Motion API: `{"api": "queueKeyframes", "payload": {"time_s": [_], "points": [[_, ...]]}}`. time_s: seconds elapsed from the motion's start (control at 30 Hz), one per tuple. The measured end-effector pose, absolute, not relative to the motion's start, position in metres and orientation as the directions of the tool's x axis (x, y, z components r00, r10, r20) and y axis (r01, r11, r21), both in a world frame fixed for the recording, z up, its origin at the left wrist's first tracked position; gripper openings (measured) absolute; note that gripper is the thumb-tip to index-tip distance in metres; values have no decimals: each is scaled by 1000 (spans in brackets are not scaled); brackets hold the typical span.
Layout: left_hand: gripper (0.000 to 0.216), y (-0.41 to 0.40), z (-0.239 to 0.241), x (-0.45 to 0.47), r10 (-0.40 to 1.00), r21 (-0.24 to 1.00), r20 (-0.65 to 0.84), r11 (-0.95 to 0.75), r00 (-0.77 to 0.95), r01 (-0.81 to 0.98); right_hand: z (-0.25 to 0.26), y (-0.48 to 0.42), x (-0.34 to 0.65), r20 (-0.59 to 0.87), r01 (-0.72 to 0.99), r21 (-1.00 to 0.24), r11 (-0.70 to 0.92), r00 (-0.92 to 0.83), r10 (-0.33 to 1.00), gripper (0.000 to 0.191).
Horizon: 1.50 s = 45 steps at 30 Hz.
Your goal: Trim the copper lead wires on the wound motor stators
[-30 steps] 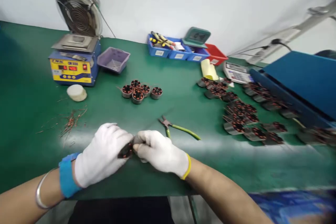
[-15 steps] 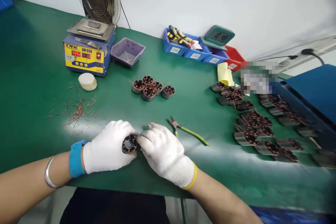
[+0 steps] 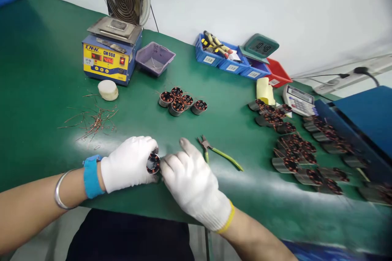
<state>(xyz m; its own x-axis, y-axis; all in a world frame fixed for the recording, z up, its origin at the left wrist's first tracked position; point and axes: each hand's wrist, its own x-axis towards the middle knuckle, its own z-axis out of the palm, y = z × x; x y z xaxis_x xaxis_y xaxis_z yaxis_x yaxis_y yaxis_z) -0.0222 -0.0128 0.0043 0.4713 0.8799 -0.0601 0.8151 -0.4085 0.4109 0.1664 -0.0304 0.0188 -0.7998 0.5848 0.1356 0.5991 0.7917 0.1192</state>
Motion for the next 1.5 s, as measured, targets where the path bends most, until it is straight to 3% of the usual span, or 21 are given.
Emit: {"api": "queueKeyframes", "payload": {"time_s": [0.13, 0.27, 0.33, 0.43, 0.5, 0.6, 0.7, 0.8, 0.87, 1.0, 1.13, 1.23, 1.3, 1.4, 1.43, 1.5], "points": [[21, -12, 4, -22, 872, 384, -65, -427, 485, 819, 19, -21, 183, -6, 620, 166, 767, -777, 629, 31], [20, -13, 3, -22, 871, 374, -55, -436, 489, 819, 39, -15, 192, 75, 692, 127, 710, -721, 689, 9], [23, -14, 2, -21, 876, 351, -36, -440, 482, 826, 39, -16, 178, 128, 702, 99, 705, -712, 691, 28], [22, -15, 3, -21, 878, 333, -22, -445, 478, 831, 26, -11, 159, 35, 654, 106, 749, -756, 654, 23], [17, -15, 5, -22, 873, 336, -39, -446, 486, 829, 18, -4, 166, 2, 653, 116, 749, -754, 657, 31], [18, -16, 8, -26, 871, 334, -86, -432, 483, 838, 16, 1, 210, 180, 771, 97, 629, -635, 751, 23], [36, -19, 12, -26, 885, 356, -104, -393, 454, 848, 13, -11, 261, 297, 881, 3, 474, -453, 841, 17], [58, -24, 16, -21, 895, 367, -29, -404, 444, 838, -1, -34, 284, 174, 989, -5, 146, -143, 974, 79], [47, -25, 17, -17, 892, 329, -1, -426, 452, 842, -10, -45, 285, 62, 998, 26, 62, -63, 996, 96], [16, -22, 15, -10, 883, 281, -79, -425, 463, 860, -8, -54, 279, -11, 992, 41, 118, -118, 993, 74], [12, -17, 13, -7, 893, 275, -53, -417, 447, 866, 6, -53, 271, -52, 969, 184, 167, -160, 986, 50], [9, -16, 12, -6, 899, 270, -22, -416, 437, 868, 2, -46, 265, -7, 963, 242, 118, -119, 993, 27], [9, -17, 11, -6, 904, 274, -16, -406, 426, 872, -6, -40, 264, 76, 983, 131, 131, -141, 987, 28], [11, -18, 9, -6, 915, 291, -30, -377, 402, 879, -13, -41, 266, 199, 956, -251, 151, -101, 975, 55], [11, -18, 8, -6, 917, 300, -27, -373, 399, 878, -12, -45, 266, 167, 906, -408, 111, -46, 985, 61], [10, -18, 7, -5, 918, 320, 7, -378, 397, 869, -4, -59, 263, -43, 680, -733, -2, -43, 998, 67]]}}
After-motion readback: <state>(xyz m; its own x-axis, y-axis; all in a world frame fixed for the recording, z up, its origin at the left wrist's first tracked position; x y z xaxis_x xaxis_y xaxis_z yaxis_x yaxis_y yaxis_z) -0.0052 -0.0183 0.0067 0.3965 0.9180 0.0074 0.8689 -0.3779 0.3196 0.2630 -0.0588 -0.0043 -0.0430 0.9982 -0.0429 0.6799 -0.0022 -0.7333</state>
